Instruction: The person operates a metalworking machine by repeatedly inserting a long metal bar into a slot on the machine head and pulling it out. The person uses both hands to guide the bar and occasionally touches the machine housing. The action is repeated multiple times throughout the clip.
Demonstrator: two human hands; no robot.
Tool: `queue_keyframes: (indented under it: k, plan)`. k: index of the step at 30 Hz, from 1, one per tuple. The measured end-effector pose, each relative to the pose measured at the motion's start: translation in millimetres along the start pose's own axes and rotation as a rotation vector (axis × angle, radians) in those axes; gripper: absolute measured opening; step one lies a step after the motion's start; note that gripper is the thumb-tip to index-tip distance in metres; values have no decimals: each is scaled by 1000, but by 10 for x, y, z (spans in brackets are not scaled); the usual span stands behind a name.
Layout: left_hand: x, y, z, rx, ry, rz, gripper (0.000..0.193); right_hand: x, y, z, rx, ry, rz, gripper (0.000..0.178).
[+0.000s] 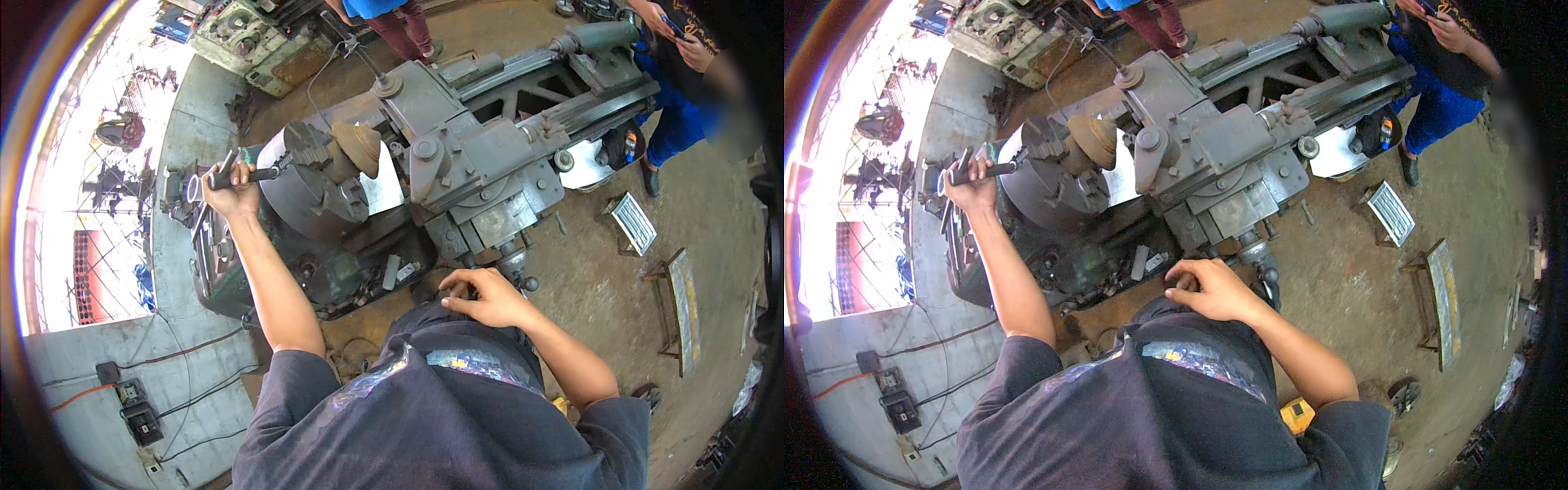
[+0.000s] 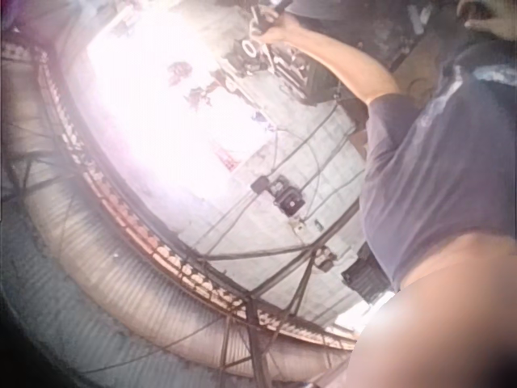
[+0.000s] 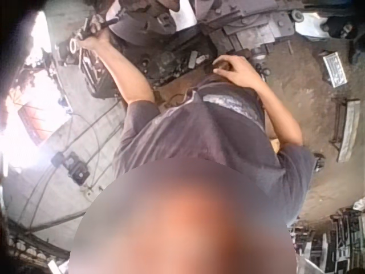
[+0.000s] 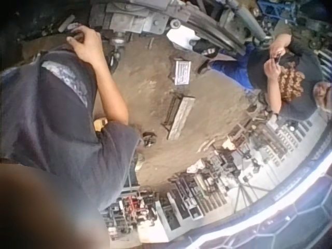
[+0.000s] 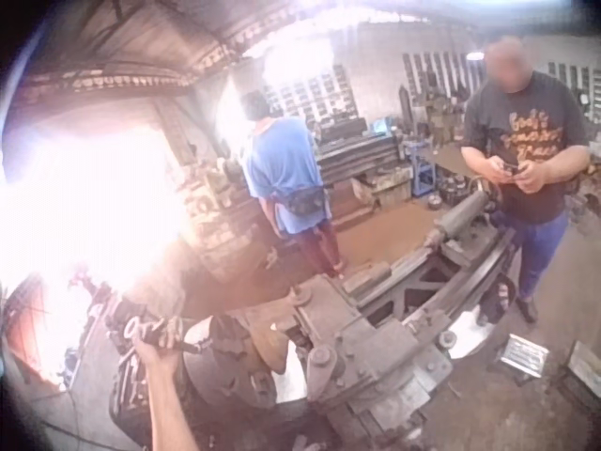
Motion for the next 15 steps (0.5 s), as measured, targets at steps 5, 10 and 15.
queue_keyframes:
  k: [5, 10, 15]
  plan:
    - [298, 79, -288, -93, 320, 89, 36, 144, -128, -89, 66, 49, -65, 36]
    - [668, 162, -850, -66, 603, 453, 42, 260, 39, 14, 12, 128, -168, 39]
    - [915, -133, -1592, -95, 769, 285, 48, 189, 277, 169, -19, 101, -195, 37]
Point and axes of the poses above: each hand's wrist, its own z-axis towards the middle knuckle, its own x-axis out of the palm, y = z × x, the point moved 10 cm from there along z, towards the middle knuckle, and after that the axes turned 7 degrees about y, right-handed, at the moved point
